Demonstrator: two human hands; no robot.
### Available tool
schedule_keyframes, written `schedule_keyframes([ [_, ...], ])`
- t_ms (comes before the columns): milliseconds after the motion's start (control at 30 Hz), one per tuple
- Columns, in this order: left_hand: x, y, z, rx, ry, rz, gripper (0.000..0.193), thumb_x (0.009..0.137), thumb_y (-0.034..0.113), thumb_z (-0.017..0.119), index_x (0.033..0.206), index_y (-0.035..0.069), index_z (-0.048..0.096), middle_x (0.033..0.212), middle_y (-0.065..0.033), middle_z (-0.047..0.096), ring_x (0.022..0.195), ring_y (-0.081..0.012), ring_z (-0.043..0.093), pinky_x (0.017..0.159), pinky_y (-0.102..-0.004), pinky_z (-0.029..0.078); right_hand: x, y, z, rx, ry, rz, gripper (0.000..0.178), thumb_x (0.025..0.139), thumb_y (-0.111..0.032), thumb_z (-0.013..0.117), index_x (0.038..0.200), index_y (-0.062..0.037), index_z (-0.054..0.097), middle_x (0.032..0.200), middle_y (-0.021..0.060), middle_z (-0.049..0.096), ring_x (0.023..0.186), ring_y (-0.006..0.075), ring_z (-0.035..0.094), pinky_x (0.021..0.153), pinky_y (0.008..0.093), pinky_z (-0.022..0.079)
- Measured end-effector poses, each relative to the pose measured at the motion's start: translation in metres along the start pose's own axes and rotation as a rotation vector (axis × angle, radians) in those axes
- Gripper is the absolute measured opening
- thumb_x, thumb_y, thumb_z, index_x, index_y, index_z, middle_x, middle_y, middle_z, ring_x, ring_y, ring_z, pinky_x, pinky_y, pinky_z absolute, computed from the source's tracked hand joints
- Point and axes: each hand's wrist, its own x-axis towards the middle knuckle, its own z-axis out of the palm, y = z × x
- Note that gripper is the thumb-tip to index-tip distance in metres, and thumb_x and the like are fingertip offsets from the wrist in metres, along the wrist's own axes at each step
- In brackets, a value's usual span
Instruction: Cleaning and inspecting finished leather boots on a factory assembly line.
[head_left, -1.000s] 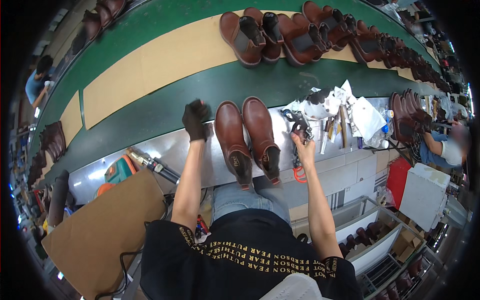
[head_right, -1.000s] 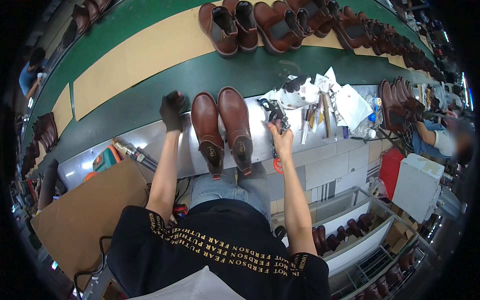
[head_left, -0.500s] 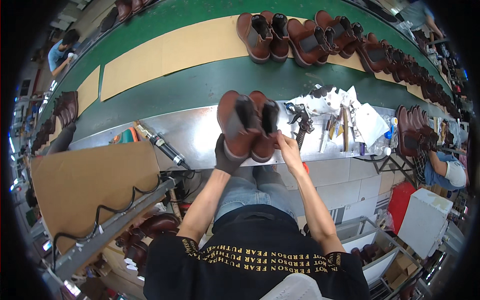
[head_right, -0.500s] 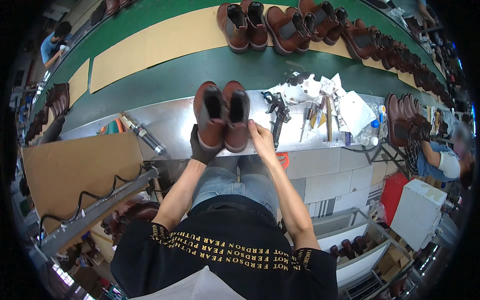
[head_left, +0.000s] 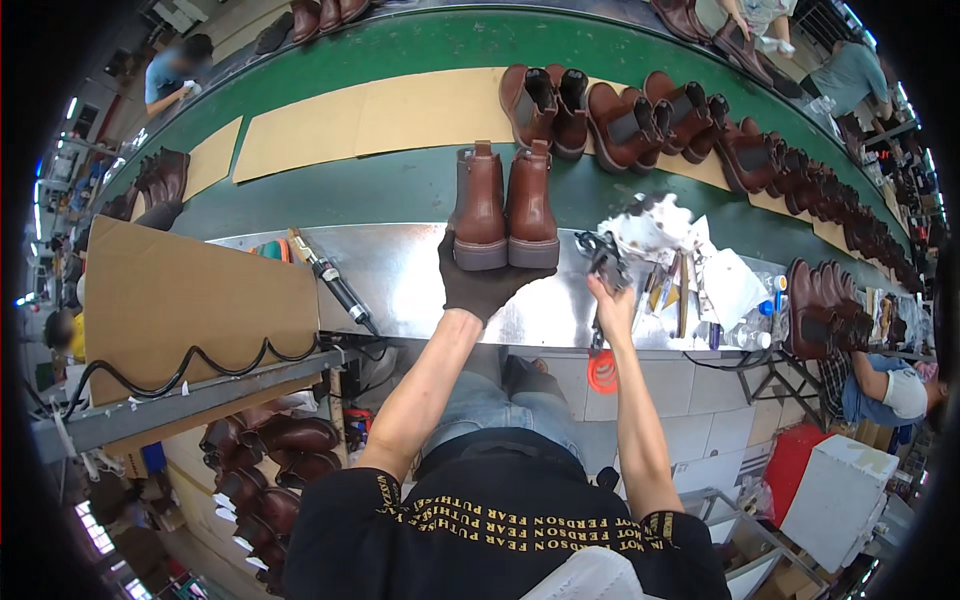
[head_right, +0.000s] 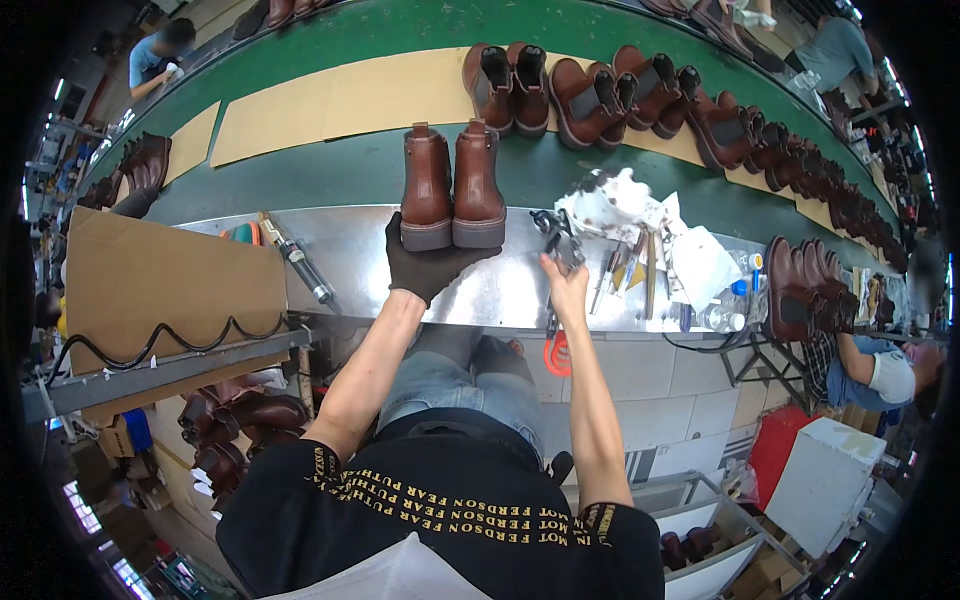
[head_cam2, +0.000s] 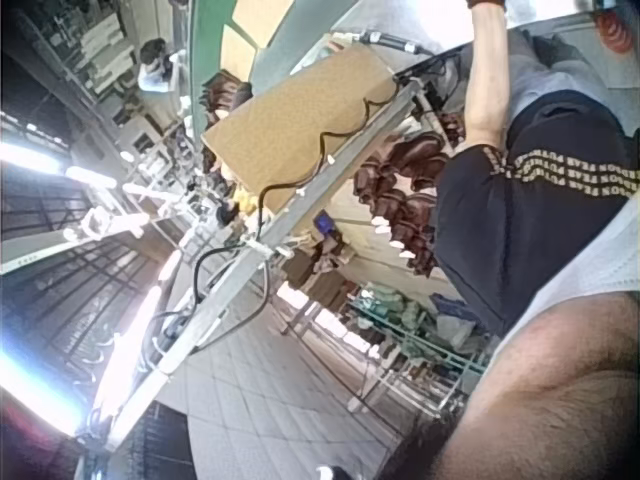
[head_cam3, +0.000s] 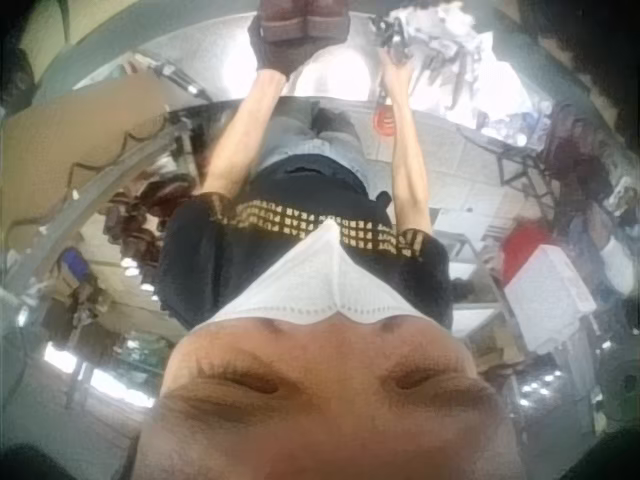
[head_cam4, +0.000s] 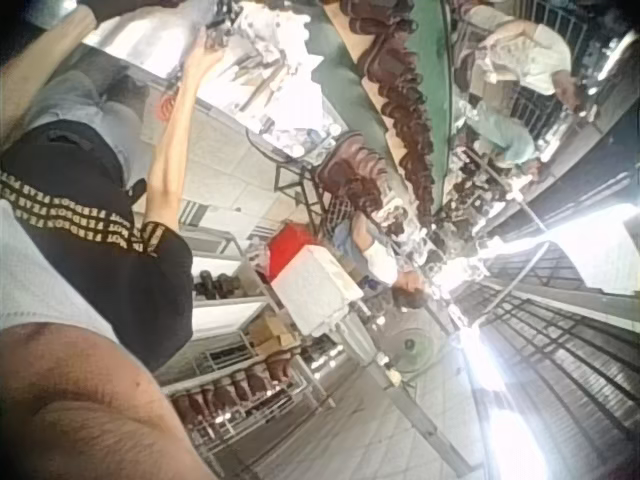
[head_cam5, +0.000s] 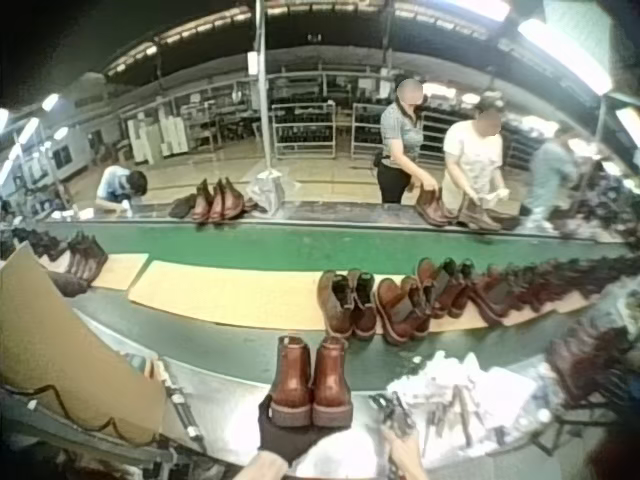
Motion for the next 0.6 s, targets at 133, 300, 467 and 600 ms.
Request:
schedule_keyframes([
  [133,0.004,0.02,0.0,0.049,0.035,-0.005,0.077,0.053,0.041,0.086,0.113,0.005,0.054,0.105,-0.0055,0.063,0.093,-0.0168,0.062,0.085,-0.0323,0.051,-0.055,-0.075,-0.034,0.282,-0.095,-0.055,0.023,0.083,0.002,0.061,0.106,0.0056,0.058,0.098,0.0096,0.063,0.093,0.0152,0.06,0.084,0.0303,0.05],
  [300,0.006,0.043,-0.005,0.06,-0.033,-0.072,0.078,0.065,0.046,0.077,0.123,0.007,0.043,0.114,-0.006,0.058,0.101,-0.0174,0.058,0.09,-0.0326,0.047,-0.103,-0.151,-0.064,0.028,-0.2,-0.163,0.022,0.079,-0.001,0.069,0.099,0.0047,0.061,0.083,0.0038,0.061,0.077,0.0105,0.057,0.07,0.0232,0.048],
  [467,0.01,0.035,0.007,-0.038,0.054,-0.056,0.08,0.051,0.046,0.085,0.115,0.007,0.055,0.106,-0.0045,0.063,0.094,-0.0176,0.063,0.084,-0.0315,0.051,-0.09,-0.158,-0.042,-0.145,-0.145,-0.304,0.021,0.075,-0.004,0.072,0.091,0.0051,0.06,0.069,0.0049,0.053,0.062,0.0103,0.048,0.057,0.0244,0.039],
  [600,0.011,0.032,0.009,0.091,0.053,-0.028,0.081,0.051,0.046,0.085,0.115,0.006,0.055,0.107,-0.005,0.063,0.096,-0.0175,0.062,0.086,-0.0314,0.05,-0.081,-0.156,-0.032,-0.035,-0.019,-0.333,0.019,0.076,-0.004,0.072,0.078,0.0049,0.055,0.069,0.004,0.054,0.061,0.0113,0.048,0.056,0.0249,0.039],
])
